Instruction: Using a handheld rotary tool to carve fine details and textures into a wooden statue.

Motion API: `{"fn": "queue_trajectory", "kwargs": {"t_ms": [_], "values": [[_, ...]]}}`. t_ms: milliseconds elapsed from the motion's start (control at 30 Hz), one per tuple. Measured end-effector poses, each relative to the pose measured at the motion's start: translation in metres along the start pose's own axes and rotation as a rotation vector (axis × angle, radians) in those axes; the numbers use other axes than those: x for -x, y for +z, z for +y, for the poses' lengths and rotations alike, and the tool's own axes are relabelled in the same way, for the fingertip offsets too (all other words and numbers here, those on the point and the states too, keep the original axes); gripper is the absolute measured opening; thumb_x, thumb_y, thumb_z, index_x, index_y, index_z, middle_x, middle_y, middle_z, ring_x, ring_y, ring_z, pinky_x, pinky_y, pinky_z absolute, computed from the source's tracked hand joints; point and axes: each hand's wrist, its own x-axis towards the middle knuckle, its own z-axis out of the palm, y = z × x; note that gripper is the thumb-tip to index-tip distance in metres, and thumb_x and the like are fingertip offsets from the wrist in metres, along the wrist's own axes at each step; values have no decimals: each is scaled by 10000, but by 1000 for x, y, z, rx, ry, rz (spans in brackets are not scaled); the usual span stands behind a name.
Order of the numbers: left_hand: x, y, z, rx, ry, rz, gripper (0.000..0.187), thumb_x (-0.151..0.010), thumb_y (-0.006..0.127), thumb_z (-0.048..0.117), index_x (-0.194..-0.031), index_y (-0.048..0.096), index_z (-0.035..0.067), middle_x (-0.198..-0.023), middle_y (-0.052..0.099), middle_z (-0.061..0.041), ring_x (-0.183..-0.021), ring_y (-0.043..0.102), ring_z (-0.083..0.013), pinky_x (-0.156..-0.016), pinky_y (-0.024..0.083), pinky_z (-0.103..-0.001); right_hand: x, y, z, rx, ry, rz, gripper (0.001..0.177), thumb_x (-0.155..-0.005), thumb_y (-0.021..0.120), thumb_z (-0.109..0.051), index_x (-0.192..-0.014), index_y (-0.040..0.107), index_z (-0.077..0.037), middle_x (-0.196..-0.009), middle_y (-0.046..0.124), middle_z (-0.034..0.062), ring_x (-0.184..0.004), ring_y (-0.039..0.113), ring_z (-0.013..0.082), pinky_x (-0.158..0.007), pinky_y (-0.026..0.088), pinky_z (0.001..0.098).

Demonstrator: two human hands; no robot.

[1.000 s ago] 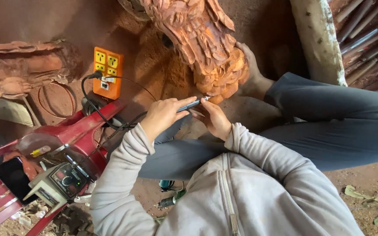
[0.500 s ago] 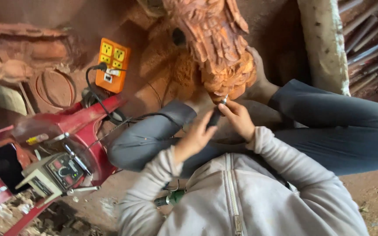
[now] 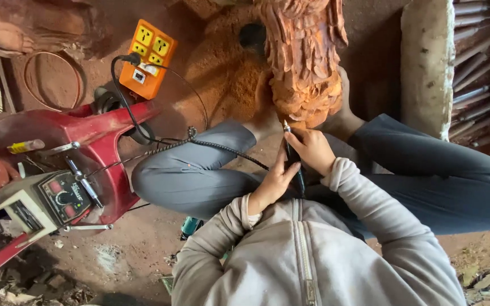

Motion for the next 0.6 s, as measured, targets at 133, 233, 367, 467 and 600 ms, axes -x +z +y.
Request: {"fn": "queue_trajectory", "kwargs": {"t_ms": [133, 233, 367, 467, 600], "values": [[-1, -11, 35, 67, -51, -45, 740, -1073, 505, 268, -1637, 68, 67, -1627, 238, -309, -1435, 361, -470, -1192, 340, -577, -6, 12, 21, -2, 34, 22, 467, -1045, 607, -418, -754, 600, -52, -614, 590, 191, -685, 654, 409, -590, 503, 440], [2, -8, 36, 174, -95, -11, 747, -1055, 550, 283, -1638, 123, 94, -1642, 240, -262, -1425, 399, -431, -1185, 357, -557, -9, 13, 25, -52, 79, 24, 463, -1044, 599, -432, -767, 613, -61, -623, 610, 178, -707, 666, 391, -610, 507, 438], [-2, -4, 28, 214, -126, 9, 798, -1033, 596, 321, -1647, 136, 102, -1653, 239, -242, -1461, 347, -394, -1184, 349, -522, -11, 10, 19, -80, 110, 32, 449, -1047, 598, -415, -785, 637, -52, -630, 620, 191, -716, 671, 402, -617, 514, 443], [-4, -2, 29, 232, -153, 21, 814, -1019, 616, 345, -1648, 152, 117, -1645, 270, -231, -1445, 381, -368, -1165, 374, -505, -10, 8, 21, -109, 140, 20, 438, -1045, 596, -411, -803, 655, -51, -656, 634, 201, -747, 678, 412, -635, 518, 457], [-15, -3, -18, 446, -201, -55, 794, -1063, 582, 214, -1661, 60, 194, -1132, 655, -331, -798, 739, -392, -665, 650, -455, -9, 9, 32, -145, 178, 7, 423, -1040, 598, -438, -826, 687, -85, -674, 650, 172, -745, 684, 372, -648, 523, 447]]}}
